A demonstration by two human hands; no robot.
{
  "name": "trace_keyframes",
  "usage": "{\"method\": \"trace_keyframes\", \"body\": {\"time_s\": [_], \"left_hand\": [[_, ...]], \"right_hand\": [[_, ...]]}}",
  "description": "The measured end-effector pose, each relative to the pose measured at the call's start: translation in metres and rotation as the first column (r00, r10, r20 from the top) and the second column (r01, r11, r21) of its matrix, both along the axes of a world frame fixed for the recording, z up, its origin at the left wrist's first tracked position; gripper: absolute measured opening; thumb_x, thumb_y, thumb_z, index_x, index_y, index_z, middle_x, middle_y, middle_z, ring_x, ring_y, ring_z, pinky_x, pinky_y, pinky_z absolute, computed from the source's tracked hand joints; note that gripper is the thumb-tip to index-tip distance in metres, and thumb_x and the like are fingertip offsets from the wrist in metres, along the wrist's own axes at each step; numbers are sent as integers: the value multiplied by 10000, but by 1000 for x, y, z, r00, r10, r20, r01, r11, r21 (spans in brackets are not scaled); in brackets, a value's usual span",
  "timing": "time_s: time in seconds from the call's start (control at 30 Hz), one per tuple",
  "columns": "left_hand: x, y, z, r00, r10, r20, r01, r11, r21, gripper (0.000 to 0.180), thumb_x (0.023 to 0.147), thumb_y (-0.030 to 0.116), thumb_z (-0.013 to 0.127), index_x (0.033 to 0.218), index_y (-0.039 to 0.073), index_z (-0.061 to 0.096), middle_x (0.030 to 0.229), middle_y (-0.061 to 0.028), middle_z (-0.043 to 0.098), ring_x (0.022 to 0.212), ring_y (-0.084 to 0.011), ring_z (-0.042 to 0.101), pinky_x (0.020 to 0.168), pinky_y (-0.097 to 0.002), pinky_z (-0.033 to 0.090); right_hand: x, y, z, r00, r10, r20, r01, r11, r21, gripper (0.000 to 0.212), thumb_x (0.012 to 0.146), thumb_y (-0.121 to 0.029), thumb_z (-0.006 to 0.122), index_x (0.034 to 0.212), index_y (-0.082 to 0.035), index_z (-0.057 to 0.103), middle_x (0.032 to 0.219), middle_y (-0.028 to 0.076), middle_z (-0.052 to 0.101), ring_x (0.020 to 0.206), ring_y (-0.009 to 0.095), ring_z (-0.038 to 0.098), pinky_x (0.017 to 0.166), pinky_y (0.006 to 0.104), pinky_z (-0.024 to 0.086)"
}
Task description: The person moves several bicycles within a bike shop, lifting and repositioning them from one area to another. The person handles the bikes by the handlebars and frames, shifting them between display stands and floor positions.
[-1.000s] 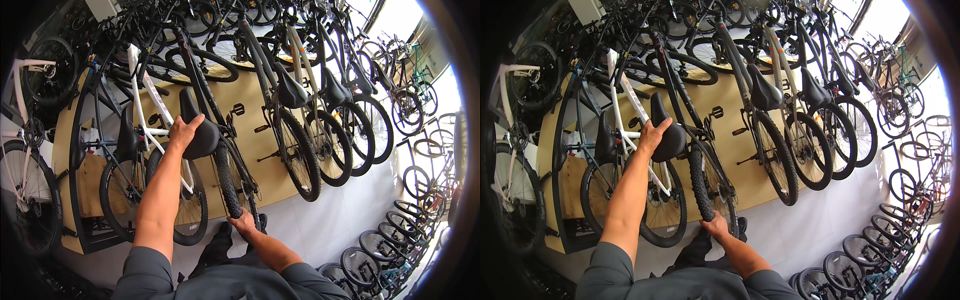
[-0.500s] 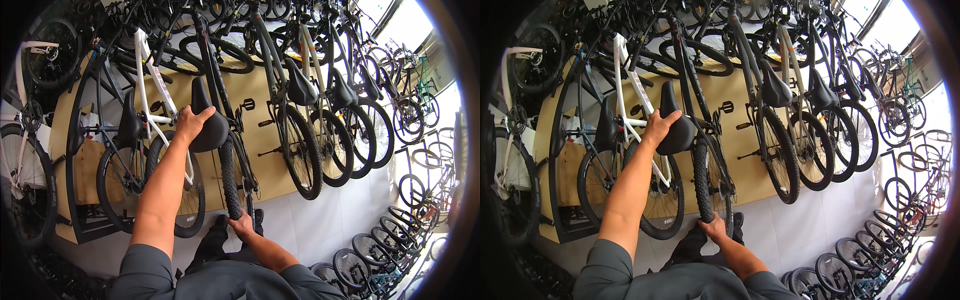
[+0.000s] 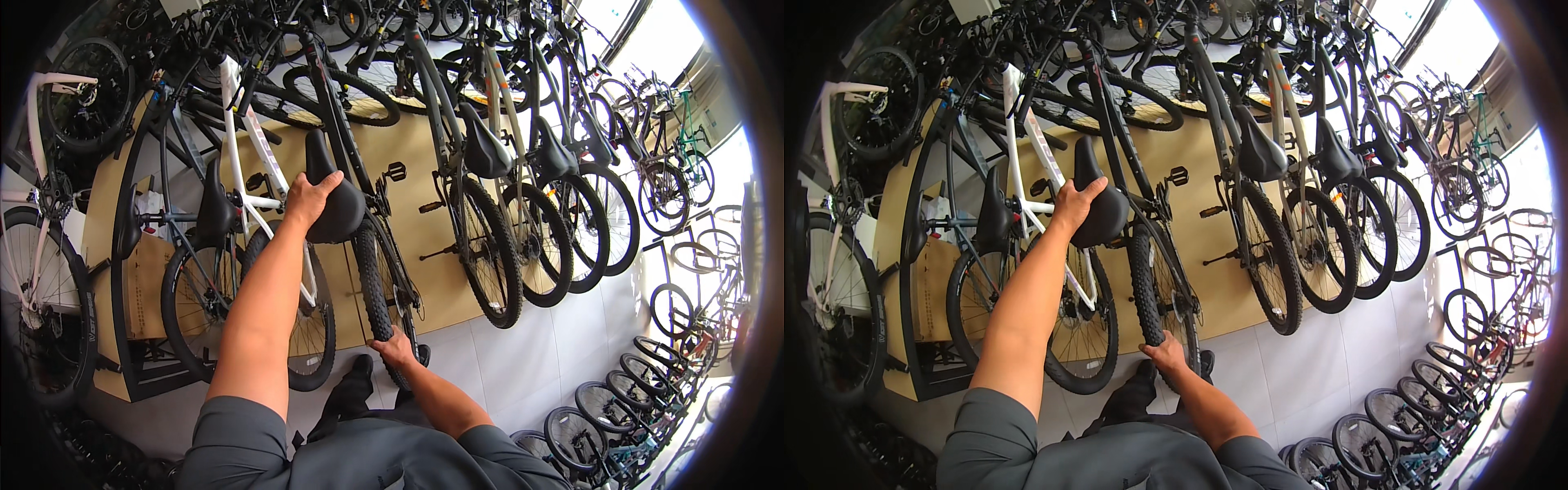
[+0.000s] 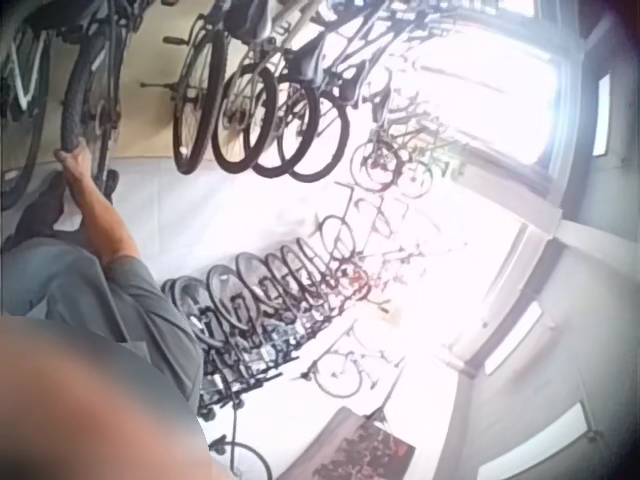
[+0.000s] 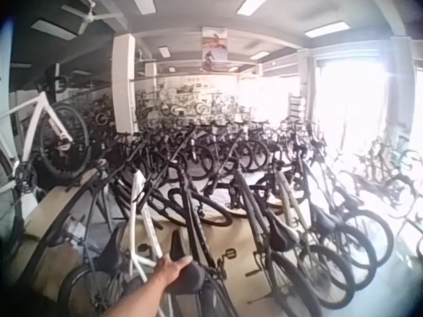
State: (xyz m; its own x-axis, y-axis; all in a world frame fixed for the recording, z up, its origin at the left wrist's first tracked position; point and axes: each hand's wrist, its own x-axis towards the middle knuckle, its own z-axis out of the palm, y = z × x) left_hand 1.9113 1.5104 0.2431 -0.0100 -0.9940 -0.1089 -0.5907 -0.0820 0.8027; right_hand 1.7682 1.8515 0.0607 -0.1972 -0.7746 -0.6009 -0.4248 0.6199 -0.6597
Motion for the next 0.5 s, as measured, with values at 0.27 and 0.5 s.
{"method": "trace_keyframes", "body": {"time_s": [0.27,0.5], "left_hand": [[-1,11,11,999,36,-18,-35,999,34,937,674,697,733,1142,-105,608,1152,-306,651,1096,-410,639,949,-422,499],[8,12,-27,889,258,-378,-341,924,-172,693,779,549,727,1115,-40,583,996,-176,676,948,-314,658,871,-382,501]], "right_hand": [[-4,15,17,999,-1,-36,0,1000,-20,989,710,-554,806,1415,25,425,1284,273,598,1214,390,575,1009,424,460],[-68,85,11,987,110,-120,-100,992,82,944,764,-576,761,1406,41,445,1310,264,594,1223,383,577,1033,428,459]]}}
